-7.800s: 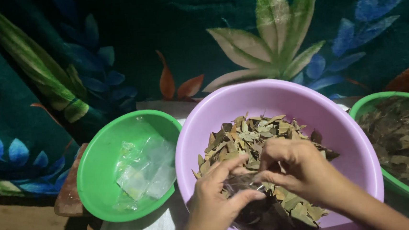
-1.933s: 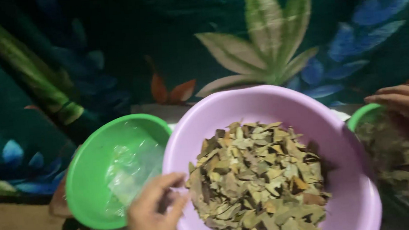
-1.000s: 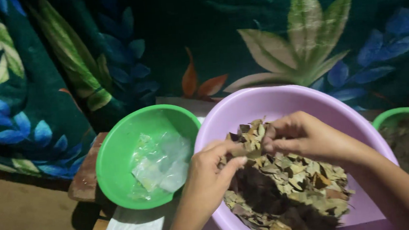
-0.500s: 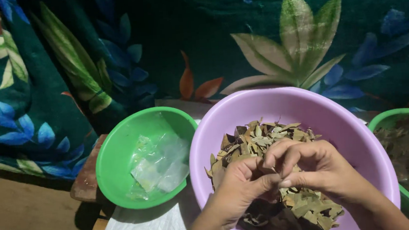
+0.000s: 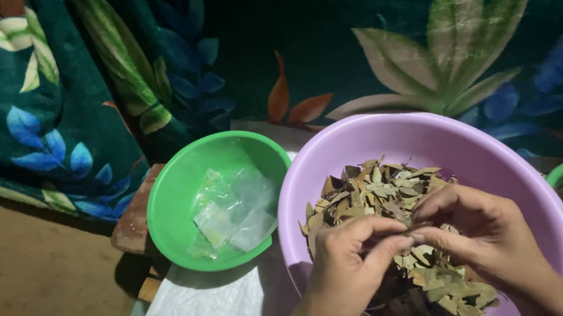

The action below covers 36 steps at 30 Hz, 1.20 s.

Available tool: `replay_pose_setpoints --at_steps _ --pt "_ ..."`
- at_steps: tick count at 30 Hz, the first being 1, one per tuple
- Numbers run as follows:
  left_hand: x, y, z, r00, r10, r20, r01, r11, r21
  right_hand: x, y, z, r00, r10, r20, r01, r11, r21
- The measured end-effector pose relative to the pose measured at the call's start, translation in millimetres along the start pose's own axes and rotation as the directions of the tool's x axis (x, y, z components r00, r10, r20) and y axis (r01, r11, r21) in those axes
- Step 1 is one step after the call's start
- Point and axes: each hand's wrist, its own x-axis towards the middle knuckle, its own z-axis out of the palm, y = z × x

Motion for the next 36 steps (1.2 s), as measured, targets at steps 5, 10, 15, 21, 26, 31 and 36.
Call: replay_pose_setpoints --at_steps 5,10,15,21,26,31,36 --pt "5.0 -5.7 -6.3 0.990 0.138 -0.035 -0.129 0.975 0.181 2.3 2.3 -2.0 0.989 0.140 0.051 -0.142 0.989 0.038" --pt "42.6 -12.5 -51.5 0.812 -0.543 -0.213 0.576 0.690 0.438 -7.1 -25.0 -20.0 0.992 -0.018 0.127 0.061 0.938 -0.342" --pt "88.2 -78.9 -176.6 0.842 -0.455 -0.291 0.505 0.472 0.723 -62.1 117.7 -120.6 0.801 0.110 0.589 0.229 0.852 -0.470" --pt "114.2 -163.6 -222.7 0.588 -0.707 -0.393 0.494 -0.070 0.866 -102.8 191.1 -96.9 0.573 0.796 0.195 -0.267 0.406 -0.874" --pt "100.5 -202.7 -247.9 0.719 -0.621 -0.312 0.573 0.275 0.773 -100.9 195.7 -107.1 0.747 0.122 0.654 0.177 0.911 -0.372" --pt "93.4 -156.2 -248.3 0.804 -0.529 -0.272 0.531 0.433 0.728 -103.6 138.3 -84.1 0.764 0.606 0.220 -0.297 0.634 -0.714" --pt "98.1 -122.1 -243.4 0.840 -0.449 -0.304 0.420 0.184 0.888 -104.0 125.1 -70.8 0.779 0.602 0.174 -0.319 0.620 -0.717"
